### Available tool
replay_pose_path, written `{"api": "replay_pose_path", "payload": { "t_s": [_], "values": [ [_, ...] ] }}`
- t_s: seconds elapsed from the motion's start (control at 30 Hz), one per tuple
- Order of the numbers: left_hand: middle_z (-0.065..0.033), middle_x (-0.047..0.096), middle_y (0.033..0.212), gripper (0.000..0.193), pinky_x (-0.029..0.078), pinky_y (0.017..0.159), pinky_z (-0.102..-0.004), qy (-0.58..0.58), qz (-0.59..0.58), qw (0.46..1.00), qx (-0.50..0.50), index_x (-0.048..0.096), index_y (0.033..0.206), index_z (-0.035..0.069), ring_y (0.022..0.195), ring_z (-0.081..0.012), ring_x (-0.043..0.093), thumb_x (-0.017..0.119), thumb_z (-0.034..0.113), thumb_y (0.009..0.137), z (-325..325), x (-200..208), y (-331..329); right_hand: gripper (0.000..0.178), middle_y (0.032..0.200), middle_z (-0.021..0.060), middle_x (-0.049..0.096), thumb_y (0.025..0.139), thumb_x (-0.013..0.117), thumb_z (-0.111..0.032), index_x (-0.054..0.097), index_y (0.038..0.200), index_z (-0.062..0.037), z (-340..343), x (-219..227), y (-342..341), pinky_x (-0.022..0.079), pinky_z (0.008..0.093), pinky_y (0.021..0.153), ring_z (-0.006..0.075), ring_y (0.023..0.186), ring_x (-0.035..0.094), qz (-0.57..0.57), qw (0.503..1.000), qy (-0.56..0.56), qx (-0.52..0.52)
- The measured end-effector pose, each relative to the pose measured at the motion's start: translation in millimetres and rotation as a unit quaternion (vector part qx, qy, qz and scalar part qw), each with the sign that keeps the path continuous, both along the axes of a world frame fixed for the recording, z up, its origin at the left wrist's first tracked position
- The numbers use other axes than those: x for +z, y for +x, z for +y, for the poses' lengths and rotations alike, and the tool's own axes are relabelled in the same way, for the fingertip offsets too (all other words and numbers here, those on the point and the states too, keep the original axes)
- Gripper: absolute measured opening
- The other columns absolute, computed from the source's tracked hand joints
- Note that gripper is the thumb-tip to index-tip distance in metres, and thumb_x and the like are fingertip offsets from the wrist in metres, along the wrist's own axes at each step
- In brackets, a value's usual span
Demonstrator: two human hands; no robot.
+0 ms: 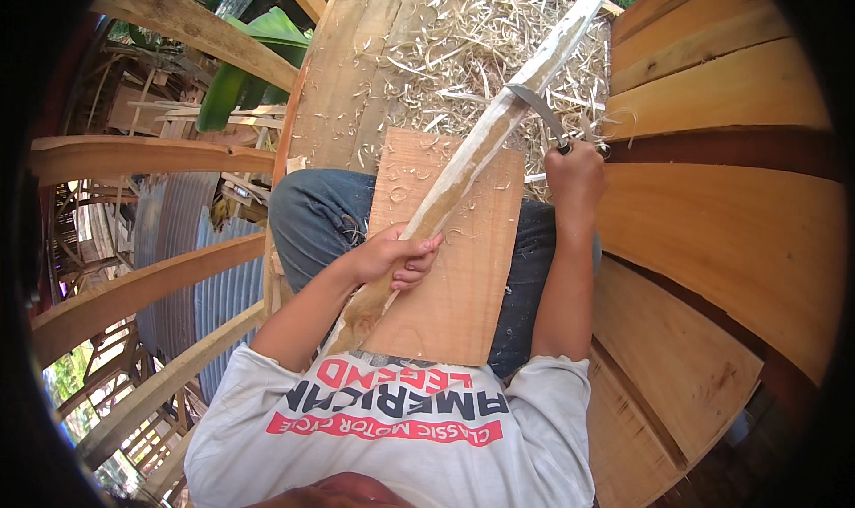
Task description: The person sits cross-legged on a wooden platform and uses a curved knife to shave thin strips from a long wooden stick. The person repeatedly draws the knife along the stick, producing wood shavings that accumulate on the platform.
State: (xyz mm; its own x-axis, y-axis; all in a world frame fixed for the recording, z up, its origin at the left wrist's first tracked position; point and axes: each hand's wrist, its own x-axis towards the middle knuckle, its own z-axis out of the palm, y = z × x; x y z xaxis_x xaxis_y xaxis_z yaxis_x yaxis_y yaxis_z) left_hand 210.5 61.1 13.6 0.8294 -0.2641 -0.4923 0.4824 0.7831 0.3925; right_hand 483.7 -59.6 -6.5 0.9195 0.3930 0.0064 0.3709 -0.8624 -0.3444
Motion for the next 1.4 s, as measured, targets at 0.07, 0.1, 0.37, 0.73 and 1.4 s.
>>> {"api": "replay_pose_path", "payload": {
  "t_s": [0.07, 0.1, 0.37, 0.73, 1.4],
  "values": [
    [0.0019, 0.035, 0.064, 0.018, 0.033, 0.04, -0.0232, -0.007, -0.009, 1.0, 0.006, 0.045, 0.098, 0.009, 0.046, -0.0075, 0.035, 0.052, 0.025, 0.098, 0.6, -1.3, -3.4, 0.024, 0.076, 0.0256, 0.065, 0.074, 0.062, -0.02, 0.072, 0.088, -0.0038, -1.9, 2.0, -14.7, 0.05, 0.0497, 0.071, 0.0426, 0.074, 0.064, 0.004, 0.999, 0.017, 0.043],
    [0.0019, 0.035, 0.064, 0.018, 0.033, 0.04, -0.0231, -0.011, -0.017, 1.0, 0.007, 0.045, 0.098, 0.009, 0.046, -0.0075, 0.035, 0.052, 0.026, 0.098, 2.1, -2.3, -1.9, 0.024, 0.075, 0.0252, 0.065, 0.074, 0.062, -0.02, 0.072, 0.09, -0.0041, -3.1, 4.0, -25.7, 0.05, 0.0495, 0.07, 0.0422, 0.073, 0.064, 0.004, 0.997, 0.025, 0.067],
    [0.0024, 0.035, 0.064, 0.019, 0.032, 0.04, -0.023, -0.01, -0.027, 1.0, 0.01, 0.042, 0.09, 0.011, 0.045, -0.0074, 0.036, 0.051, 0.026, 0.098, 1.7, -6.0, -3.2, 0.016, 0.068, 0.0193, 0.065, 0.076, 0.064, -0.02, 0.069, 0.075, -0.0045, -12.9, 19.8, -85.4, 0.051, 0.0472, 0.064, 0.0376, 0.067, 0.065, 0.032, 0.986, -0.068, 0.149],
    [0.0027, 0.034, 0.064, 0.02, 0.033, 0.041, -0.0221, -0.009, -0.063, 0.997, 0.035, 0.04, 0.088, 0.011, 0.046, -0.0063, 0.036, 0.05, 0.025, 0.098, 6.1, -14.4, 0.5, 0.017, 0.072, 0.0196, 0.066, 0.072, 0.065, -0.02, 0.071, 0.076, -0.0048, 12.6, 7.5, -57.8, 0.053, 0.0463, 0.069, 0.037, 0.072, 0.066, -0.033, 0.989, -0.046, 0.137],
    [0.0018, 0.036, 0.066, 0.017, 0.034, 0.042, -0.0229, -0.004, -0.051, 0.998, 0.026, 0.044, 0.1, 0.009, 0.048, -0.0077, 0.037, 0.052, 0.023, 0.097, 2.1, -10.6, -1.1, 0.017, 0.07, 0.0212, 0.064, 0.07, 0.063, -0.017, 0.07, 0.076, -0.0024, -3.6, 26.1, -82.0, 0.052, 0.047, 0.068, 0.0385, 0.071, 0.065, 0.026, 0.983, -0.066, 0.168]
  ]
}}
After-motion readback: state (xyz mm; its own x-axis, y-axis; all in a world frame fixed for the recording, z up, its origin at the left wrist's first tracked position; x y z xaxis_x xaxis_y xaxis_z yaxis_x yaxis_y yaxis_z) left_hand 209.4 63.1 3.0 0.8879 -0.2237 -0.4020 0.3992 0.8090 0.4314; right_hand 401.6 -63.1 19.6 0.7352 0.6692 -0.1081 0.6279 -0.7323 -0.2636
